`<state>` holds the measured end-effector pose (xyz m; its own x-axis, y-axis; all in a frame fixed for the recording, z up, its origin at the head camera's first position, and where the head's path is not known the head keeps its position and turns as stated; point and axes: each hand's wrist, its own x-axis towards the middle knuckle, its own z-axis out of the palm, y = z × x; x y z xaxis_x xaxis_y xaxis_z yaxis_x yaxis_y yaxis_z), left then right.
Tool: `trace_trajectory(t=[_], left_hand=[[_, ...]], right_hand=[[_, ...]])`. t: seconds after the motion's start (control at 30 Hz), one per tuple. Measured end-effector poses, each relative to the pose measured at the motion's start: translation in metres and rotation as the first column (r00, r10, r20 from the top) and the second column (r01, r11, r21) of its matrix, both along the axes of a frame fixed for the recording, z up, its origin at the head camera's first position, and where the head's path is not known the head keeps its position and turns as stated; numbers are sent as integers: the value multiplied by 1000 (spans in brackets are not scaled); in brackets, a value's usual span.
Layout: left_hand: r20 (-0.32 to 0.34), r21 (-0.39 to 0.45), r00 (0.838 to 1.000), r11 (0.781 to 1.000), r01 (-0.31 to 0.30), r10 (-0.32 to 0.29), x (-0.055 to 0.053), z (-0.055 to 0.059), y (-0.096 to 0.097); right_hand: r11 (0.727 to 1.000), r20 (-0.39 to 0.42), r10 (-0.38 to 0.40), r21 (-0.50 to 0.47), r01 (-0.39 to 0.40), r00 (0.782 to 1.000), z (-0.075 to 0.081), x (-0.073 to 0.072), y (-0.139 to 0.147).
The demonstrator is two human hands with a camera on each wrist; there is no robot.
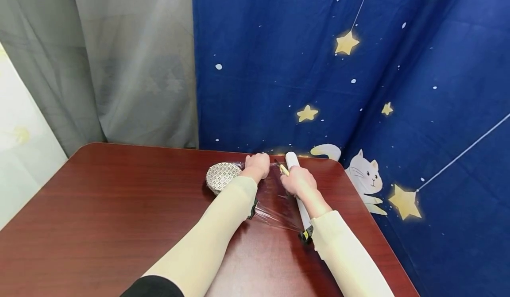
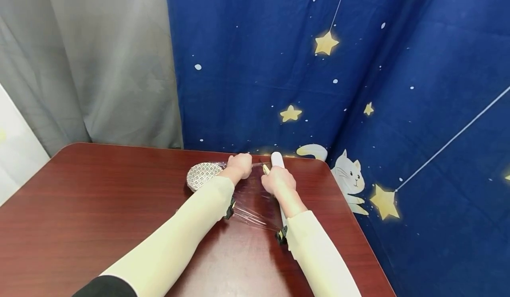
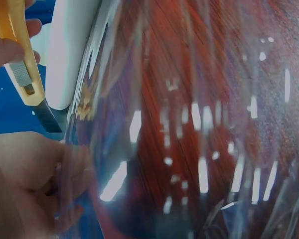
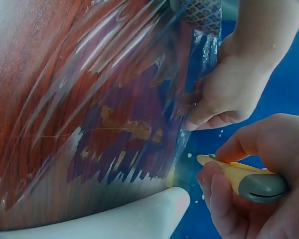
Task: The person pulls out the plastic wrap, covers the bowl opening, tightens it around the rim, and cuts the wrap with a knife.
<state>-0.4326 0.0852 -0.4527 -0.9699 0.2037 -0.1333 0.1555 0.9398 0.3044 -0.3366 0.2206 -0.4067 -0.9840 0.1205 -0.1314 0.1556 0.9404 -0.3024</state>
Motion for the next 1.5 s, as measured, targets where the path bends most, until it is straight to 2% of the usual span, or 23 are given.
trace_trajectory(t=[0.2,0.47,0.57,0.67,0.73,0.8,0.9,1.07,1.23,1.33,1.37,1.5], left_hand=[[-29,-4,999,1000,-24,24,4,1,2],[-1,9,1000,1000,-19,19,5,0,3],[0,12,1000,1000,-22,22,3,-1,3],[-16,14,1000,1000,-23,23,-10,-14,5],[-17,17,1000,1000,-22,22,-11,-15,6],[-26,15,999,1000,-20,20,-10,-15,7],[-34,16,999,1000,-17,17,2,-2,6],[-66,16,998,1000,-16,18,4,-2,5],[-43,22,999,1000,-11,12,5,-5,3],[-40,31,999,999,-14,15,6,-6,3],[-40,36,999,999,-13,14,6,-5,3],[-63,52,998,999,12,-9,9,1,4]], right_hand=[[999,-12,15,38,-15,1000,-2,6,-1],[996,-47,10,85,-6,999,2,11,0],[996,-46,13,90,-9,999,2,11,-1],[995,-30,11,95,-8,999,-1,10,-2],[994,-21,10,105,-7,1000,-4,10,-3],[993,-13,13,119,-11,1000,-7,9,-6],[990,-20,20,142,-17,1000,-8,9,-11],[984,-31,32,179,-26,999,-10,7,-21],[983,-17,31,183,-27,999,-14,1,-31],[978,-4,45,203,-43,999,-21,-7,-33],[975,-22,60,218,-54,998,-32,-16,-30],[977,-45,47,211,-37,998,-49,-32,-22]])
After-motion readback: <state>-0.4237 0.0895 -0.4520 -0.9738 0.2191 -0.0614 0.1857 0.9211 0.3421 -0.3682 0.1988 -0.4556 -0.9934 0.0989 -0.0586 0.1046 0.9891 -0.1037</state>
